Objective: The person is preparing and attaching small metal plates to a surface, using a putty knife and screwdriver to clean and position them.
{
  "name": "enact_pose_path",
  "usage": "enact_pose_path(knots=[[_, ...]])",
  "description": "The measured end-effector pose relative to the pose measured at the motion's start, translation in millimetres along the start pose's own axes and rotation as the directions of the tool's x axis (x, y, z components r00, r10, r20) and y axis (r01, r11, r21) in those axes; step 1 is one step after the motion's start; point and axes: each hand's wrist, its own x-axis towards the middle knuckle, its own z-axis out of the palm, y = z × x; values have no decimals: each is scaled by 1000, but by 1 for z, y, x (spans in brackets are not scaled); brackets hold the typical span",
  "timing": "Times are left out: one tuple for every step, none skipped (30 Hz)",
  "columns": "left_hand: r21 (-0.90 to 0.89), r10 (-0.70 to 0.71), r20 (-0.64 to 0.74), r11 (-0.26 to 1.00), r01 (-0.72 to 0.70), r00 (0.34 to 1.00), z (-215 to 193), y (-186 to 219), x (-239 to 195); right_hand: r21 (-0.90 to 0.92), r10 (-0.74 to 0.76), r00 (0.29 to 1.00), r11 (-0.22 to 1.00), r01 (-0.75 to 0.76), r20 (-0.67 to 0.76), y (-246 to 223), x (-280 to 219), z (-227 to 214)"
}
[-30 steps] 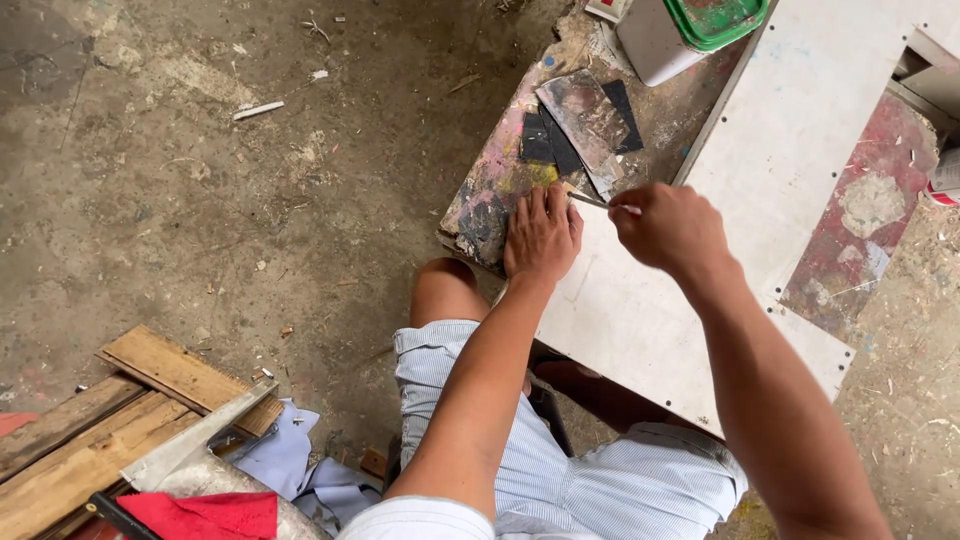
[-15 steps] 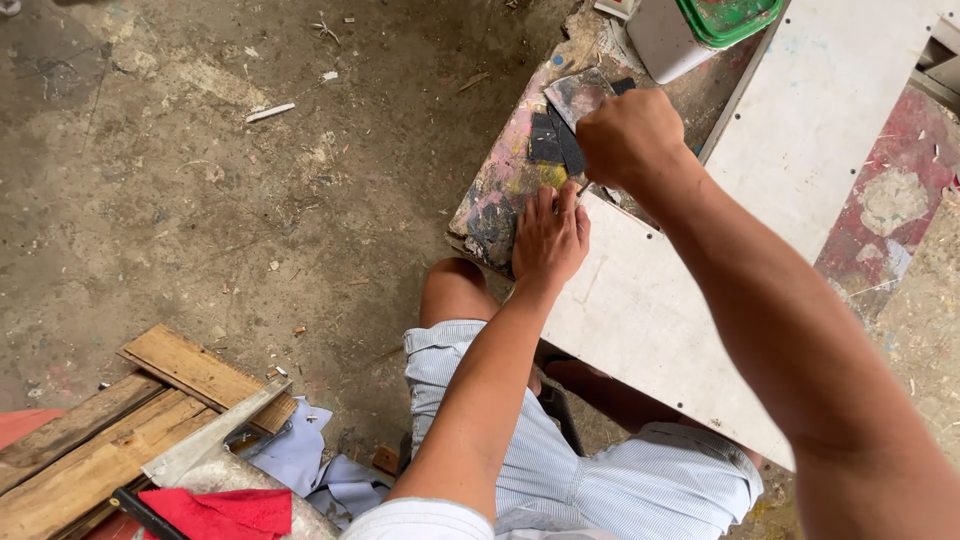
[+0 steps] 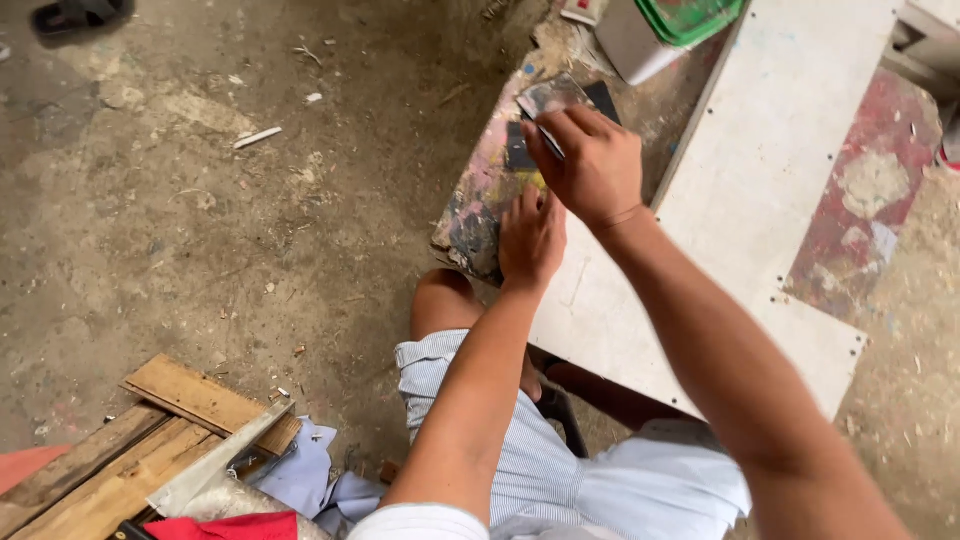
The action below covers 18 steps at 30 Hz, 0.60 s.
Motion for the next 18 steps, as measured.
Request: enact_pose_path(knots=[[-10,10,14,1000,-10,1000,-2,1,-2,154,149,970,981,-121,-190,-6,-5,4],[-7,13,6,1000,-13,1000,-2,0,-3,154,147,969,981,-117,-198,-17,-11,3],[-17,19,8,1000,-19,1000,-1,-1,-5,336,393,892,890,-308,-224,-29,-16,1],[-27,25,12,999,-24,1000,-2,0,-9,508,618,761,728,-459,-198,-42,-24,-2],[-26,29,8,999,-29,1000,6,-2,-3,509,617,760,730,-456,-203,-46,-20,-2],[1,48,-4,999,-48,999,13,-5,-5,633,742,655,577,-516,-142,-54,-21,-2],[29,68,-16,997,-68,998,20,-7,-8,734,841,538,402,-547,-60,-62,-23,-2],[31,73,-14,997,-73,997,24,-8,-9,736,843,534,400,-546,-62,-56,-26,4],[-2,67,-13,998,-67,998,28,-9,-10,771,840,540,378,-513,-52,-50,-29,10],[-33,60,-17,998,-61,998,31,-11,-9,806,834,551,354,-473,-43,-43,-29,18],[-29,65,-20,997,-65,998,26,-8,-7,809,834,549,354,-469,-47,-37,-31,22],[-37,51,-11,998,-51,999,21,-6,-6,841,807,590,323,-435,-5,-31,-32,25],[-44,36,-2,998,-37,999,15,-3,-5,869,775,631,289,-402,33,-26,-34,29],[-40,36,-3,999,-36,999,15,-3,-5,871,775,631,286,-400,35,-17,-35,28],[-7,29,-57,1000,-30,998,16,-3,-5,874,650,729,205,-441,215,-9,-37,26],[23,29,-112,999,-26,993,17,-1,-5,860,487,790,138,-492,373,2,-39,23],[22,32,-114,999,-29,993,14,-2,-4,861,488,790,140,-490,370,4,-36,20],[42,40,-127,999,-35,991,13,-1,-4,841,414,782,69,-537,466,8,-35,15]])
